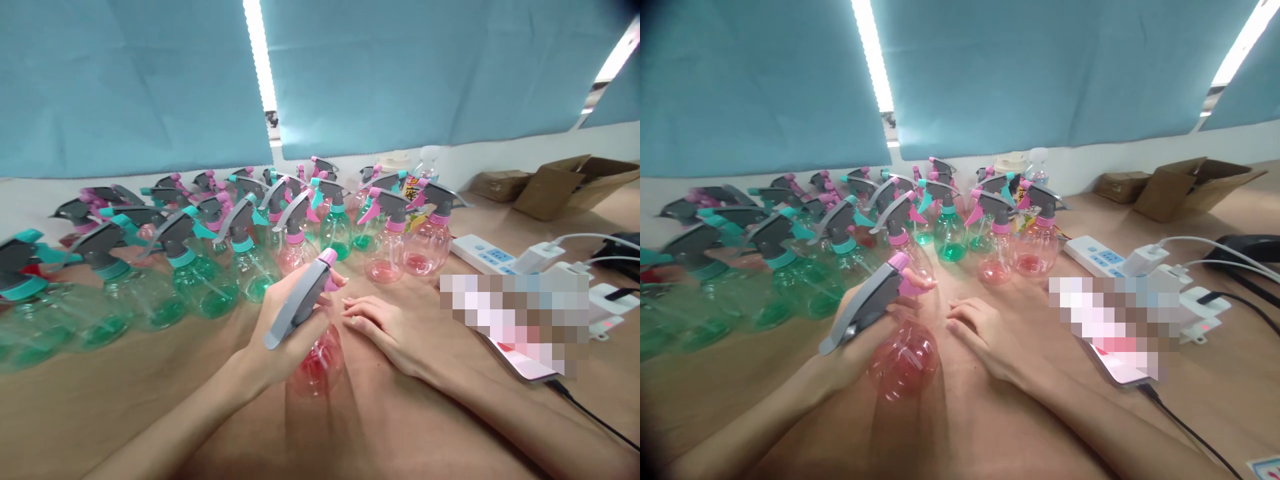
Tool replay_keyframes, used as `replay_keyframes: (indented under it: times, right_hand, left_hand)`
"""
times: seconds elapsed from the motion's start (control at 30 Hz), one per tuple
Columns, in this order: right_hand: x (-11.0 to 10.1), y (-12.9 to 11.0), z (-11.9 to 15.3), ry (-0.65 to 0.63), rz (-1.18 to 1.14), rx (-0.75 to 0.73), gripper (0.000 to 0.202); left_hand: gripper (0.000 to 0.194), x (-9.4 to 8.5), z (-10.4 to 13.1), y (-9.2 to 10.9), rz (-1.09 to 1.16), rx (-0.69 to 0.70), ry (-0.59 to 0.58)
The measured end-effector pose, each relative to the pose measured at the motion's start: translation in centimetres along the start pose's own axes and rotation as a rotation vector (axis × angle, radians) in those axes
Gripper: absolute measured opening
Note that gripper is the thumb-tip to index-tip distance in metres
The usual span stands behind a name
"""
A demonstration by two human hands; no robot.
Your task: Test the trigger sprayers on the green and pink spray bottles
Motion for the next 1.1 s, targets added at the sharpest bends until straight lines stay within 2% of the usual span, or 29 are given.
replay_keyframes:
  times: [0.13, 0.37, 0.6, 0.73, 0.93, 1.1]
  right_hand:
    - [0.6, -0.5, 0.0, -0.049, 0.155, -0.038, 0.037]
    - [1.5, 0.1, 0.2, -0.081, 0.43, -0.1, 0.05]
    - [1.5, 0.0, 0.1, -0.105, 0.449, -0.104, 0.051]
    - [1.4, 0.0, 0.1, -0.082, 0.439, -0.107, 0.049]
    - [1.4, 0.0, 0.1, -0.08, 0.429, -0.122, 0.049]
    - [1.8, 0.1, 0.3, -0.085, 0.455, -0.113, 0.057]
  left_hand:
    - [0.02, -0.2, 0.0, 0.5, -0.007, 0.005, -0.013]
    - [0.007, -0.6, 0.0, 1.1, -0.155, 0.021, 0.032]
    - [0.008, -0.3, -0.1, 1.4, -0.142, 0.025, -0.012]
    - [0.006, -0.5, -0.1, 0.9, -0.125, 0.016, 0.02]
    - [0.016, -0.1, 0.2, 0.2, -0.021, -0.039, -0.037]
    - [0.01, 0.0, 0.3, 0.2, 0.033, -0.067, -0.043]
Point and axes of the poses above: each hand's wrist, its own z-axis away from the middle knuckle, its own x-axis out of the palm, y = z × x, the point moved 7 cm from there along -z, towards the middle knuckle, and after that the axes turned 1 degree about -x, right-handed, at the moved point
